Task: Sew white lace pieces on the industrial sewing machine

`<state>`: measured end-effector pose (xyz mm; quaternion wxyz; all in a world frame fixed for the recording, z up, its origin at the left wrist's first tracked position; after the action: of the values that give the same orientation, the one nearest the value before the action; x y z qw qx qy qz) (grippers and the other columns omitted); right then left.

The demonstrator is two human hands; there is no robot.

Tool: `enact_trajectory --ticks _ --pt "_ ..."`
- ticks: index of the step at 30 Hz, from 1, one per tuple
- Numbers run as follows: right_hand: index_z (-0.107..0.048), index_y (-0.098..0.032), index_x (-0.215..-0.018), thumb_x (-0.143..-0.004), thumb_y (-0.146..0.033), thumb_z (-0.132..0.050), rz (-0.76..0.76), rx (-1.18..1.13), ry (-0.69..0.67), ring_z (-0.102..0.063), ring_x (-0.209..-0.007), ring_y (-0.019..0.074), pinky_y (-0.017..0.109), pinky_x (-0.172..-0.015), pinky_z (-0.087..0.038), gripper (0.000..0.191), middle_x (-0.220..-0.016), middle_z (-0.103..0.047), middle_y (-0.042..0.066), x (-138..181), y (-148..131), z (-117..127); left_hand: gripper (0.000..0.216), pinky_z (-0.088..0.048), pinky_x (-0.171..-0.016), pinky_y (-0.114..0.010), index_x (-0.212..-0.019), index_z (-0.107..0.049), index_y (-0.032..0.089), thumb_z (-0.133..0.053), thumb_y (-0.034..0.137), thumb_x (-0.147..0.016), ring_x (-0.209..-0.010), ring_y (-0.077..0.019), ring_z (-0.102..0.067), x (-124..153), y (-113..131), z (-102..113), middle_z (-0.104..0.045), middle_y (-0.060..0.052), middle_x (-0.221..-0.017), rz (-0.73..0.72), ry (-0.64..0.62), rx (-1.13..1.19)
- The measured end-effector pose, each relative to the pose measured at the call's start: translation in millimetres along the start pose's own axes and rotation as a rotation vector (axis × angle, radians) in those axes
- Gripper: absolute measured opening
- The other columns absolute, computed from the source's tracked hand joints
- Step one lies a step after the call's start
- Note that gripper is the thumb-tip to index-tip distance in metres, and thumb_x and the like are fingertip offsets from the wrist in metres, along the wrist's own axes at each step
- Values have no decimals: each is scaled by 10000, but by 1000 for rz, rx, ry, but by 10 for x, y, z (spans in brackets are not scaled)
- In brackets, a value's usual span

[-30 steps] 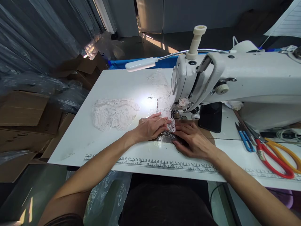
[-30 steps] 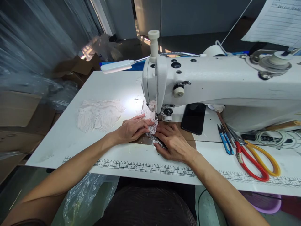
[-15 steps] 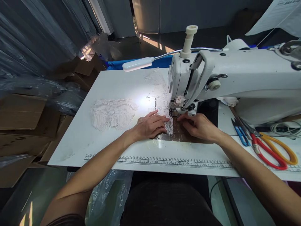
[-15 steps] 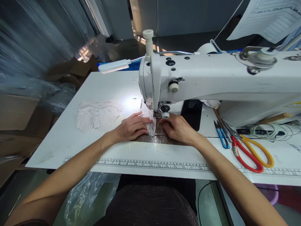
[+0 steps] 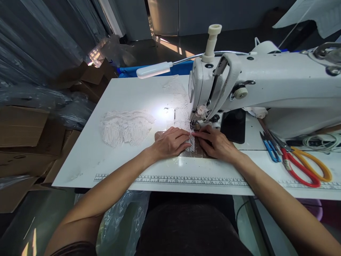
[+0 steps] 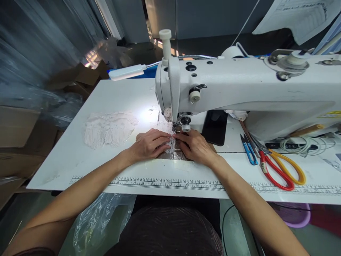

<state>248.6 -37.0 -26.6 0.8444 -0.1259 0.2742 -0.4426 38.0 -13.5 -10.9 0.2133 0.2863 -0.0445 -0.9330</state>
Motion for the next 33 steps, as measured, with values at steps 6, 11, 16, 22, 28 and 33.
enact_trajectory --ticks 6,11,16,22,28,33 --pt "-698 -187 -1049 -900 -165 -466 -68 -108 22 -647 -869 204 360 -791 -546 276 -1010 -668 85 14 30 39 161 -526 -805 -383 -966 -677 171 -587 299 -929 -884 -192 -665 16 -66 106 -720 -76 -1022 -38 -94 116" --pt "-695 -159 -1066 -909 -191 -474 -20 -53 -15 -632 -959 246 413 -831 -559 273 -1073 -628 134 43 26 17 149 -524 -722 -324 -850 -672 163 -577 236 -940 -795 -159 -662 18 -130 78 -714 -60 -902 -28 -80 165" --pt "-690 -184 -1100 -910 -194 -490 3 -45 -3 -629 -987 250 438 -844 -574 276 -1083 -626 129 61 21 16 164 -538 -787 -349 -835 -624 147 -528 202 -957 -891 -176 -663 -2 -130 138 -701 -102 -980 -1 -7 229" --pt "-714 -175 -1060 -866 -158 -534 58 -42 -25 -630 -972 251 446 -868 -567 265 -1055 -645 121 49 -25 46 142 -537 -809 -364 -932 -684 177 -626 305 -916 -880 -184 -670 9 -130 85 -710 -77 -982 -35 -121 217" --pt "-714 -191 -1058 -871 -157 -521 48 -52 -6 -631 -980 250 449 -862 -570 271 -1056 -650 115 50 -14 30 167 -540 -809 -354 -871 -691 168 -605 298 -931 -877 -178 -671 9 -175 64 -713 -75 -932 3 -82 273" --pt "-711 -180 -1046 -878 -165 -509 39 -61 -2 -633 -967 242 436 -856 -570 264 -1053 -648 116 53 2 15 157 -553 -792 -347 -852 -703 169 -657 313 -895 -851 -175 -663 0 -159 75 -703 -80 -936 -7 -131 302"
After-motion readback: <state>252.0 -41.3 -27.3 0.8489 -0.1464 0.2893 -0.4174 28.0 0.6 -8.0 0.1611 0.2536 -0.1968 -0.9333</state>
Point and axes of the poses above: each hand's wrist, its own x-axis away from the middle knuckle, its own z-axis out of the back of the hand, y = z × x, the point moved 2 cm from there along -x, towards the middle knuckle
